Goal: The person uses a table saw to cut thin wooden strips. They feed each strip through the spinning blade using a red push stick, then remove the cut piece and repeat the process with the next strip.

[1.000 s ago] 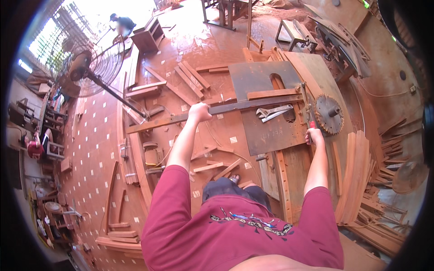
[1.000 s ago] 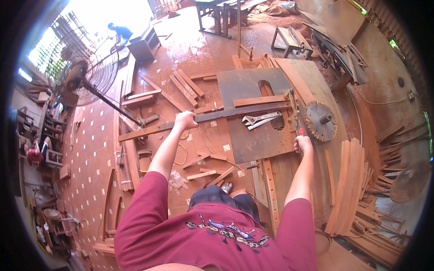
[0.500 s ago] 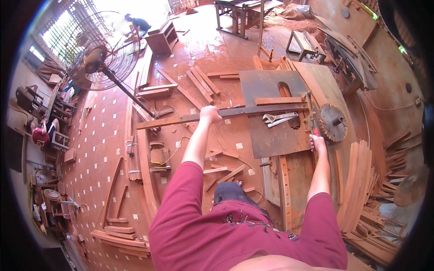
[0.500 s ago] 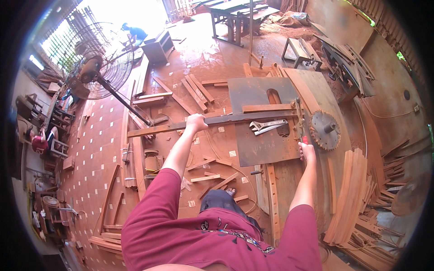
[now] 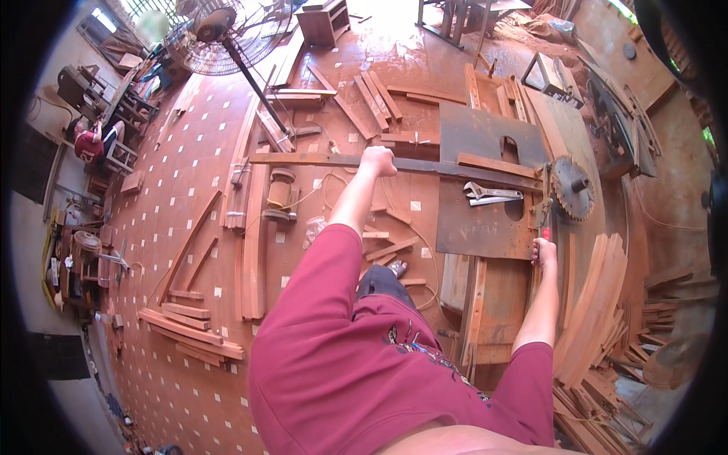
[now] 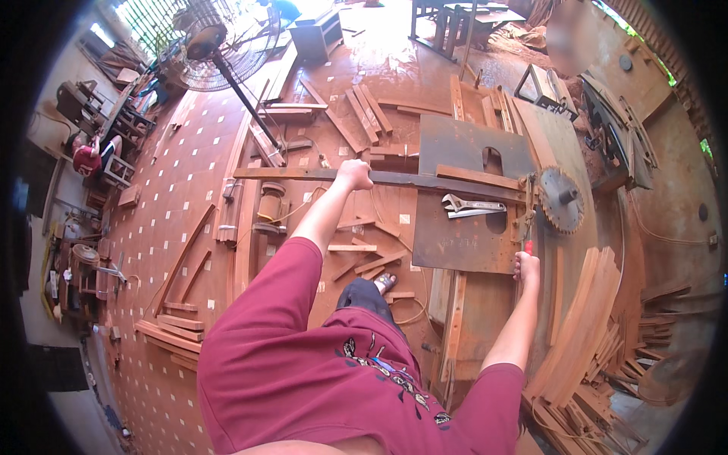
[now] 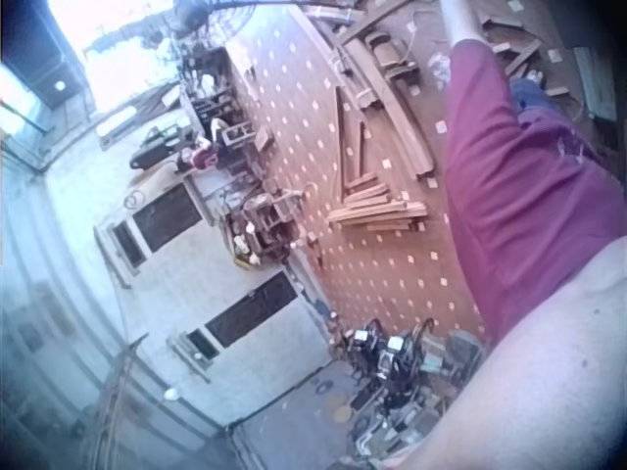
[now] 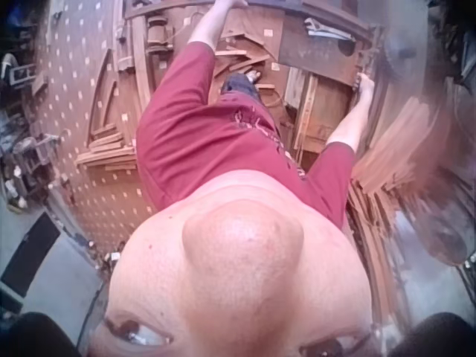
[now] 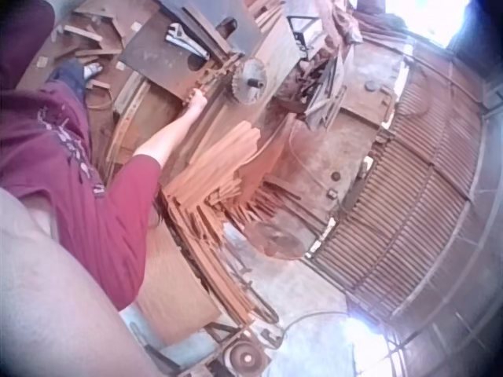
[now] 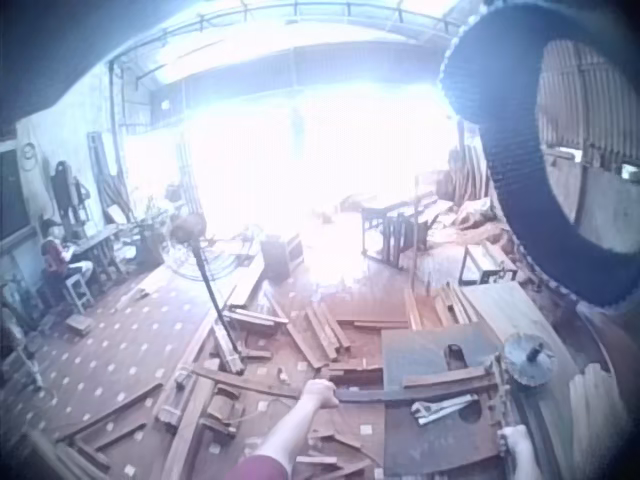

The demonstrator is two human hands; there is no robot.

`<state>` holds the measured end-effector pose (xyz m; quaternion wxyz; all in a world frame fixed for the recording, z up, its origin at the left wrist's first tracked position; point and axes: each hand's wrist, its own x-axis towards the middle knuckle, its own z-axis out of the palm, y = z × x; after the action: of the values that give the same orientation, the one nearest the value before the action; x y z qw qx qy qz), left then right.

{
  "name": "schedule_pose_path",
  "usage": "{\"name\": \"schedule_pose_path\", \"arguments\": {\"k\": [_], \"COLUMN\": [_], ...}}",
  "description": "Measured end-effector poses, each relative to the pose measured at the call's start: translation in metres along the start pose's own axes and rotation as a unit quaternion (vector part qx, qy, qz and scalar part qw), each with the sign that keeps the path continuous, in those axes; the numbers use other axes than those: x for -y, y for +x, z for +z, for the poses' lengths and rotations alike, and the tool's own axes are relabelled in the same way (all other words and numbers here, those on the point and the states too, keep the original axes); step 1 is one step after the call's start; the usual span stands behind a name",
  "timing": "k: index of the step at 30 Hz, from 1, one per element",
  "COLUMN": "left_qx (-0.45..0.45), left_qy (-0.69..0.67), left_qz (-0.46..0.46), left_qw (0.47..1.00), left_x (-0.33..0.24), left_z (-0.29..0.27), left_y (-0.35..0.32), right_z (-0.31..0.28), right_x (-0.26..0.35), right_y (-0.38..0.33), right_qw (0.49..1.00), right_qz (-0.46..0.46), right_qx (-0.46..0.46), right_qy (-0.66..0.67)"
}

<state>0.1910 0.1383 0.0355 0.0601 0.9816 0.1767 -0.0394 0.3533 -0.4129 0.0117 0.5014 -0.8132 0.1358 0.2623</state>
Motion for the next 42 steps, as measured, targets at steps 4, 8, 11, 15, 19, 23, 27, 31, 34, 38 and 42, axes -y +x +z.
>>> {"name": "schedule_pose_path", "arguments": {"k": [4, 8, 11, 15, 19, 23, 27, 31, 34, 38, 42], "left_qx": [0.011, 0.026, -0.007, 0.003, 0.047, 0.03, 0.014, 0.003, 0.004, 0.007, 0.027], "left_qy": [-0.002, 0.002, 0.007, 0.001, 0.005, 0.007, -0.017, -0.015, -0.015, -0.018, -0.006], "left_qz": [-0.01, -0.009, 0.021, 0.031, 0.008, 0.005, 0.013, 0.018, 0.023, 0.017, 0.011], "left_qw": [1.0, 1.0, 1.0, 1.0, 0.999, 1.0, 1.0, 1.0, 1.0, 1.0, 1.0], "left_x": [-0.005, -0.017, -0.027, -0.025, -0.027, -0.024, -0.027, -0.024, -0.024, -0.022, -0.024], "left_z": [0.005, 0.012, 0.018, 0.014, -0.001, -0.007, -0.011, -0.014, -0.009, 0.0, -0.003], "left_y": [-0.042, -0.081, -0.105, -0.122, -0.125, -0.136, -0.139, -0.133, -0.137, -0.13, -0.118], "right_z": [-0.01, -0.025, -0.035, -0.04, -0.037, -0.04, -0.043, -0.04, -0.037, -0.036, -0.032], "right_x": [-0.03, -0.064, -0.086, -0.089, -0.065, -0.056, -0.051, -0.043, -0.048, -0.05, -0.047], "right_y": [-0.025, -0.051, -0.07, -0.087, -0.111, -0.128, -0.136, -0.139, -0.143, -0.135, -0.124], "right_qw": [1.0, 0.999, 0.999, 0.996, 0.999, 1.0, 0.999, 1.0, 1.0, 1.0, 1.0], "right_qz": [0.004, 0.021, -0.013, -0.022, 0.028, 0.015, 0.023, 0.022, 0.02, 0.012, 0.008], "right_qx": [0.01, 0.024, 0.042, 0.076, 0.035, 0.017, 0.026, 0.007, -0.005, -0.007, -0.018], "right_qy": [0.0, 0.015, 0.028, 0.027, -0.011, -0.018, -0.011, -0.001, -0.01, -0.013, 0.006]}}
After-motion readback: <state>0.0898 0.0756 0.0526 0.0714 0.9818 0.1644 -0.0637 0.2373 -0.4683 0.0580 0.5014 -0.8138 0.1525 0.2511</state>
